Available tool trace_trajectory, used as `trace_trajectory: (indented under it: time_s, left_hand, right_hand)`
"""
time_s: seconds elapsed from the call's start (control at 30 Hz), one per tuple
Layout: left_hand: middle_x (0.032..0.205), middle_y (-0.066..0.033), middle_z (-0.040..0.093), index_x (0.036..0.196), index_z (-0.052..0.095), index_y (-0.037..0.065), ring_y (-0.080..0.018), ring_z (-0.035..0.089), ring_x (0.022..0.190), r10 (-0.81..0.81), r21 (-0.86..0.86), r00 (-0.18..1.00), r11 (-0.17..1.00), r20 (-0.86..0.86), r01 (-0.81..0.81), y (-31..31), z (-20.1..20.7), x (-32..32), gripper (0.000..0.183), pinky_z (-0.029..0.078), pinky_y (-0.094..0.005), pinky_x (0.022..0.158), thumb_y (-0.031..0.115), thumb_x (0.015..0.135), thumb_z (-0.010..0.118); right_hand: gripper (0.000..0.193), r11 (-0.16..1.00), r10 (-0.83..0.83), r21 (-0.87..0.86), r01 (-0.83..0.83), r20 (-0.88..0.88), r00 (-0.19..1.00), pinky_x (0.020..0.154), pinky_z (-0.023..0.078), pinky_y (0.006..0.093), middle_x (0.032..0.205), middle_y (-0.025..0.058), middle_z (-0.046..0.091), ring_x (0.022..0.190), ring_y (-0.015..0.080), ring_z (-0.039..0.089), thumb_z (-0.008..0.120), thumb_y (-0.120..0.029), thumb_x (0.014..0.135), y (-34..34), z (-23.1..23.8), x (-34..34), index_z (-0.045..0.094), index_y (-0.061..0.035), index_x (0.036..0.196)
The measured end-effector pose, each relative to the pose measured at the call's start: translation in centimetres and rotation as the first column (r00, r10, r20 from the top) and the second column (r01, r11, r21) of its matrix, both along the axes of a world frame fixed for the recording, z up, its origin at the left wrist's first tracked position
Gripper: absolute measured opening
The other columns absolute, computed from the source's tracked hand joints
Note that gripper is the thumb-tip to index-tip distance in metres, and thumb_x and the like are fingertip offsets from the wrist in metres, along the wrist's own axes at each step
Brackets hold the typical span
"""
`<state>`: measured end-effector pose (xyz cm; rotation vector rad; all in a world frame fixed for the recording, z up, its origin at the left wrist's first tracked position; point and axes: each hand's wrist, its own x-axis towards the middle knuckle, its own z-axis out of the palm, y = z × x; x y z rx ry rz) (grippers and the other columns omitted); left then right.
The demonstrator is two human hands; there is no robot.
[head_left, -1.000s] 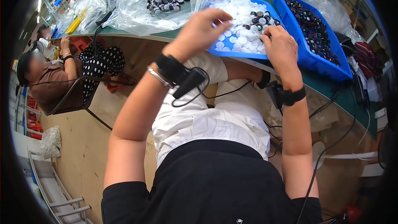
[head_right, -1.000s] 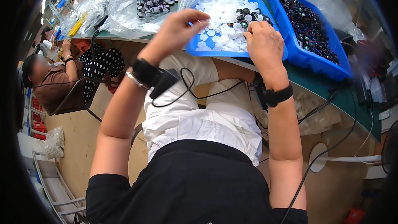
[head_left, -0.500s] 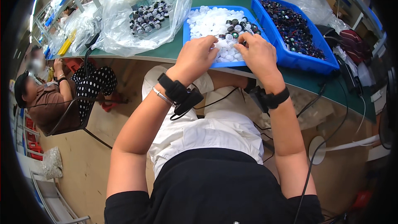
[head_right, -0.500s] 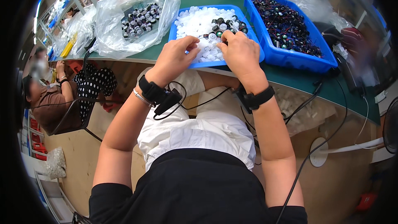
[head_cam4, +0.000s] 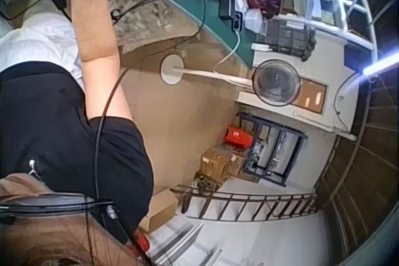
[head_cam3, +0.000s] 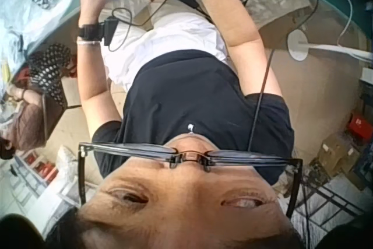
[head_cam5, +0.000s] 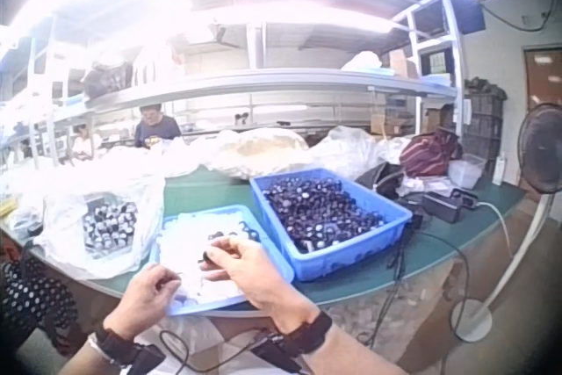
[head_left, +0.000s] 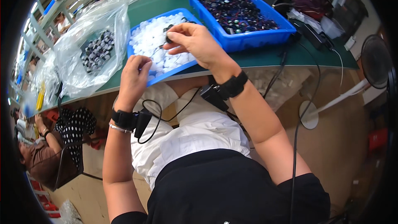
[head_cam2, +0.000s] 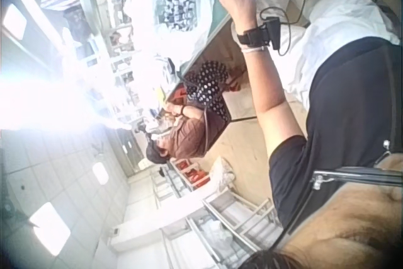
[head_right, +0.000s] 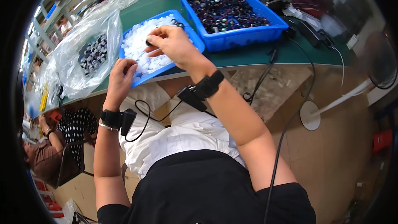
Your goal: The person repeatedly picks small white plastic caps and dark cylindrical components from blue trays, fits the components into the caps, and places the assembled units back into the trays. The process is continuous and repetitive, with the person handling items one at a time.
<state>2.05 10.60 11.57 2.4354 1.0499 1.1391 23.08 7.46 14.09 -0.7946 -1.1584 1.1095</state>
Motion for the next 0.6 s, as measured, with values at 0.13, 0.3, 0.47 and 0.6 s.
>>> trace_trajectory:
  time_s: [0.13,0.3,0.47,0.6]
  left_hand:
    - [0.089,-0.0088,0.064,0.096,0.060,0.001,-0.0175,0.062,0.076,0.011,-0.181,0.987,0.983,0.161,0.019,1.1,-0.7,-0.5,0.010,0.049,-0.0288,0.069,0.010,0.093,0.057]
    - [0.092,-0.0070,0.064,0.098,0.058,-0.001,-0.0133,0.064,0.080,0.082,-0.407,0.858,0.900,0.506,0.154,0.7,0.0,-0.8,0.015,0.052,-0.0258,0.068,0.013,0.097,0.052]
    - [0.094,-0.0065,0.063,0.111,0.059,-0.001,-0.0122,0.062,0.082,0.053,-0.481,0.728,0.782,0.683,0.395,-2.9,0.8,-0.7,0.024,0.051,-0.0233,0.072,0.017,0.097,0.055]
    - [0.088,-0.0022,0.060,0.110,0.059,-0.001,-0.0070,0.055,0.069,-0.042,-0.520,0.722,0.665,0.691,0.536,-6.4,-1.2,-0.5,0.023,0.043,-0.0196,0.060,0.017,0.095,0.058]
  right_hand:
    - [0.018,0.982,0.172,-0.030,-0.187,-0.281,0.944,0.080,0.057,0.0297,0.094,0.0105,0.063,0.081,0.0197,0.066,0.061,-0.012,0.092,0.5,0.3,-0.3,0.060,0.0037,0.101]
    - [0.016,0.980,0.124,-0.133,-0.145,-0.150,0.981,0.067,0.051,0.0238,0.091,0.0076,0.063,0.081,0.0149,0.063,0.061,-0.016,0.092,-0.1,0.7,-0.9,0.060,-0.0002,0.096]
    - [0.026,0.991,0.120,-0.056,-0.120,-0.009,0.993,0.062,0.047,0.0226,0.099,0.0130,0.063,0.076,0.0141,0.060,0.046,-0.010,0.096,-2.1,0.7,-1.3,0.050,0.0045,0.117]
    - [0.041,0.980,0.196,0.018,-0.199,0.096,0.976,0.057,0.046,0.0206,0.114,0.0165,0.058,0.072,0.0112,0.059,0.040,-0.005,0.096,-4.5,0.4,-2.6,0.033,0.0024,0.136]
